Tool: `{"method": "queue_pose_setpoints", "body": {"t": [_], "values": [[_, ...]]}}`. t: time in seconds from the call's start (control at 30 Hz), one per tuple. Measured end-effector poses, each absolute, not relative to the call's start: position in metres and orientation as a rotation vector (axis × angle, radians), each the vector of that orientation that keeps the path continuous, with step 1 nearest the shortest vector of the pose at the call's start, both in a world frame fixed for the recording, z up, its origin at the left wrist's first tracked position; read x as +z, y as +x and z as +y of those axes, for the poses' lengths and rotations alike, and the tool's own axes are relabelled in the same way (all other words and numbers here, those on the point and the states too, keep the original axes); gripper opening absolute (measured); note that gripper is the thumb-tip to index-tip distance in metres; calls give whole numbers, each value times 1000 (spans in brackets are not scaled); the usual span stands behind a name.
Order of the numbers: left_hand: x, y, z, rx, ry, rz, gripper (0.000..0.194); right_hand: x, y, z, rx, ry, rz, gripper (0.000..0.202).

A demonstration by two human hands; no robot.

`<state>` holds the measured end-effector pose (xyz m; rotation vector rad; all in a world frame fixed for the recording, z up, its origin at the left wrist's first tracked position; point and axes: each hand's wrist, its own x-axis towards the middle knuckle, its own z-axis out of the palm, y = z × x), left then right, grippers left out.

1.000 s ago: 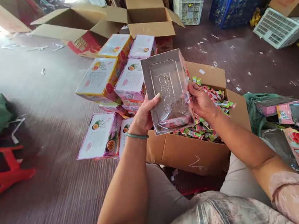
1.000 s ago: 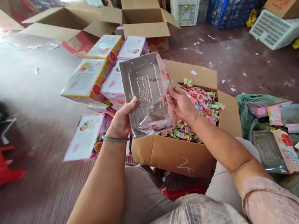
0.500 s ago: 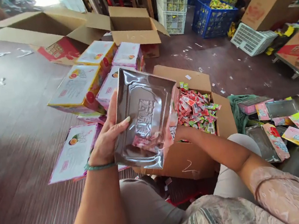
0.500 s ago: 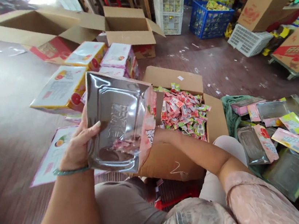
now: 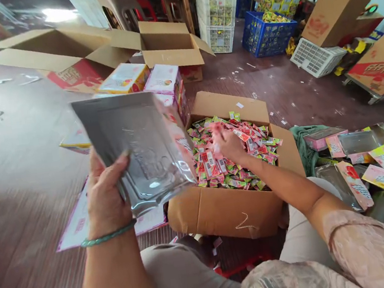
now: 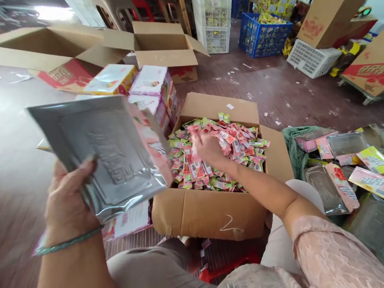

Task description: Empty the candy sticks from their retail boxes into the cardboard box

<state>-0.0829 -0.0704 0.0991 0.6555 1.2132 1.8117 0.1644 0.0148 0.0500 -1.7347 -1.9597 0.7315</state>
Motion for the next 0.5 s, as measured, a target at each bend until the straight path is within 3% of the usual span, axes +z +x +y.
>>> {"method": "queue_pose_setpoints", "body": {"t": [0.1, 0.2, 0.27, 0.5], "values": [[94, -96, -66, 2021, 532, 1253, 50, 44, 190, 46, 432, -2087, -2023, 49], [92, -100, -65, 2100, 460, 1249, 45, 11, 197, 53, 445, -2230, -2200, 95], [95, -98, -67, 2102, 432, 1245, 44, -18, 186, 48, 418, -2181, -2289, 108], [89, -105, -73, 1956, 454, 1455, 37, -71, 120, 81, 343, -2028, -2252, 78]]}}
